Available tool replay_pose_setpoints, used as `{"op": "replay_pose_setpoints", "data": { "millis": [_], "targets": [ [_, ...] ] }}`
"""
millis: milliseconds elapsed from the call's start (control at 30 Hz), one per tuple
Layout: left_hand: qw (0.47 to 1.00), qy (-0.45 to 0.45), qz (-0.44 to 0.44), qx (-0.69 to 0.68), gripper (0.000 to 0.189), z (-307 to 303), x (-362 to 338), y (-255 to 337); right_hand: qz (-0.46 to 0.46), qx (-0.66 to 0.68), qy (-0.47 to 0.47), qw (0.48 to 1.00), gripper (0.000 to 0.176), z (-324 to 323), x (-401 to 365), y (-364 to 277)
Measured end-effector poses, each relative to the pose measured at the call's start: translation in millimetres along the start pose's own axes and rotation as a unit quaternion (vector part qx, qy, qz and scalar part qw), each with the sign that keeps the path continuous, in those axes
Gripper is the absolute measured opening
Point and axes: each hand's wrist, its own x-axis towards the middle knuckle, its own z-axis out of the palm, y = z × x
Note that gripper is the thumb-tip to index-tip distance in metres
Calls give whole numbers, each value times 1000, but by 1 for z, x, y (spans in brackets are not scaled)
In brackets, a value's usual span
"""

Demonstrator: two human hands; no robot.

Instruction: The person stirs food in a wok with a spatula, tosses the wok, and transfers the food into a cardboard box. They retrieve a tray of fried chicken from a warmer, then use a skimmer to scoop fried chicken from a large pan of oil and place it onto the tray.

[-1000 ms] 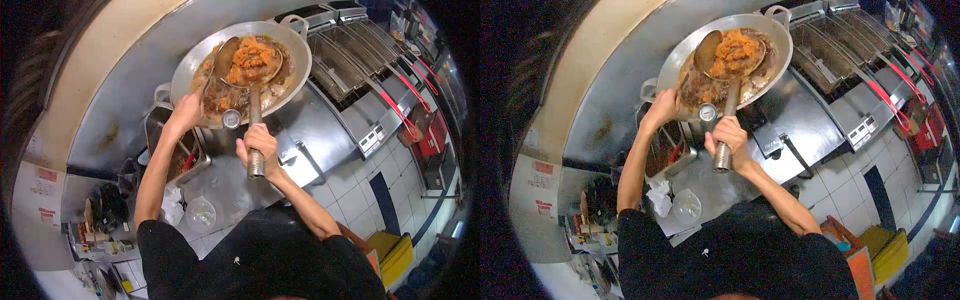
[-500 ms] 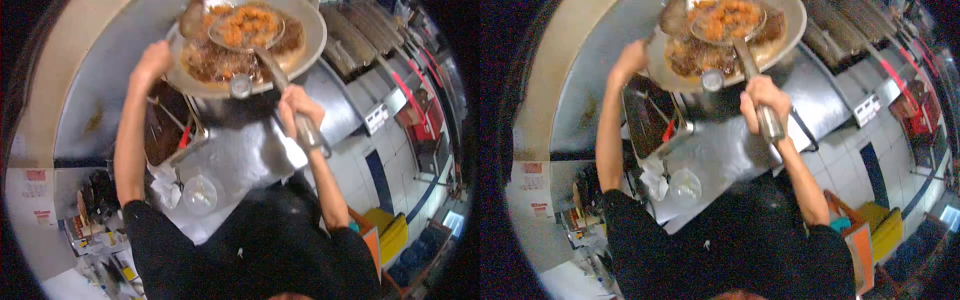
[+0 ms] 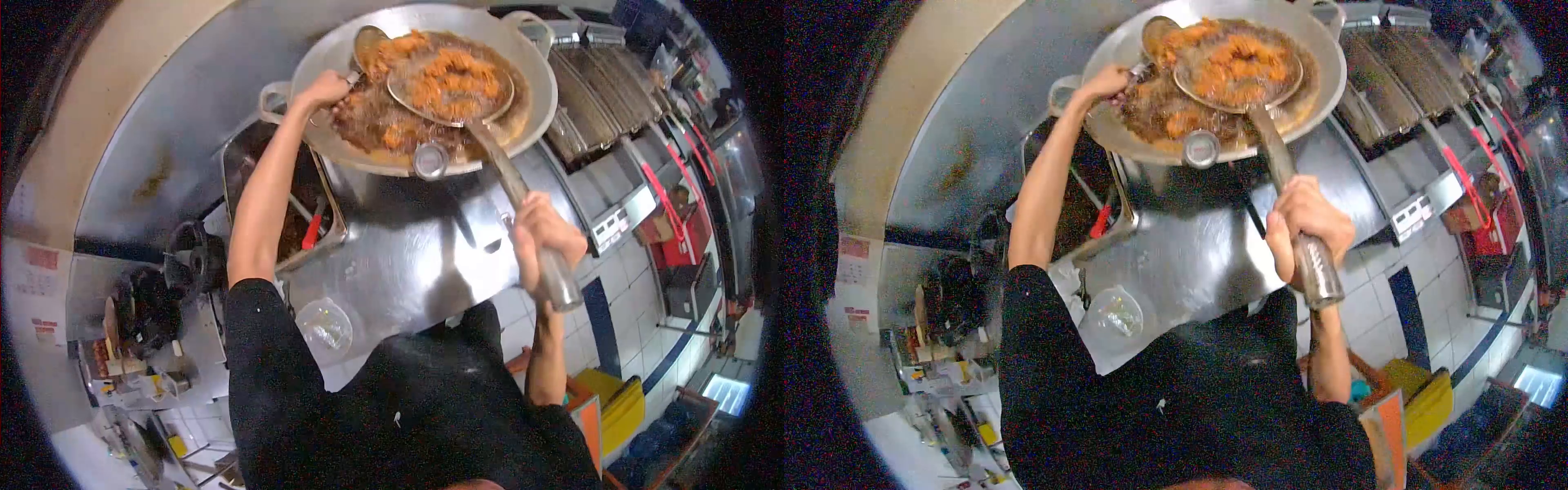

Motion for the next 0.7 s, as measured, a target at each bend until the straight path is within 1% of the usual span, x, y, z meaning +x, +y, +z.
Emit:
{"op": "replay_pose_setpoints", "data": {
  "millis": [33, 67, 133, 167, 200, 233, 267, 300, 333, 367, 400, 467, 500, 533, 600, 633, 667, 700],
  "targets": [
    [999, 16, 32, 33, 26, -4, 10, -3, 10, 1, 13, 1000, 24, 4, 1, -3],
    [999, 22, 39, 30, 26, -6, 17, -5, 3, 2, 28, 1000, 25, 7, -3, 4],
    [975, 63, 130, 170, 28, -10, 26, -1, 4, -4, 26, 1000, 27, 15, -11, 14],
    [970, 57, 114, 209, 29, -10, 24, 5, -2, -8, 29, 1000, 27, 19, -15, 13],
    [968, 60, 120, 211, 29, -8, 20, 3, 3, -21, 31, 999, 26, 26, -19, 8],
    [941, 90, 198, 258, 30, -8, 15, 1, 1, -31, 34, 999, 25, 33, -19, 6],
    [903, 125, 275, 305, 31, -16, 12, 6, -6, -40, 38, 998, 25, 38, -14, 9],
    [898, 135, 282, 311, 31, -23, 5, 19, -8, -42, 35, 998, 24, 42, -10, 15],
    [917, 128, 247, 287, 33, -23, -2, 27, -1, -46, 34, 998, 25, 45, -13, 19],
    [934, 117, 211, 262, 37, -18, -13, 34, -9, -56, 13, 998, 25, 48, -14, 25],
    [934, 110, 212, 264, 37, -8, -30, 43, 19, -71, 10, 997, 25, 53, -16, 24],
    [913, 98, 190, 347, 38, -12, -58, 74, 5, -43, 41, 998, 25, 52, -17, 16],
    [898, 102, 244, 353, 38, -16, -47, 66, -14, -28, 82, 996, 25, 52, -16, 16],
    [897, 109, 241, 355, 38, -23, -37, 55, -18, -22, 97, 995, 26, 53, -17, 22],
    [906, 106, 254, 322, 37, -21, -58, 55, -33, -41, 83, 995, 28, 63, -18, 29],
    [907, 117, 226, 335, 35, -23, -66, 58, -13, -48, 76, 996, 26, 66, -22, 29],
    [905, 120, 229, 339, 35, -25, -78, 64, -17, -48, 81, 995, 26, 65, -24, 26],
    [923, 119, 174, 321, 35, -30, -89, 71, -11, -35, 101, 994, 26, 65, -24, 22]
  ]
}}
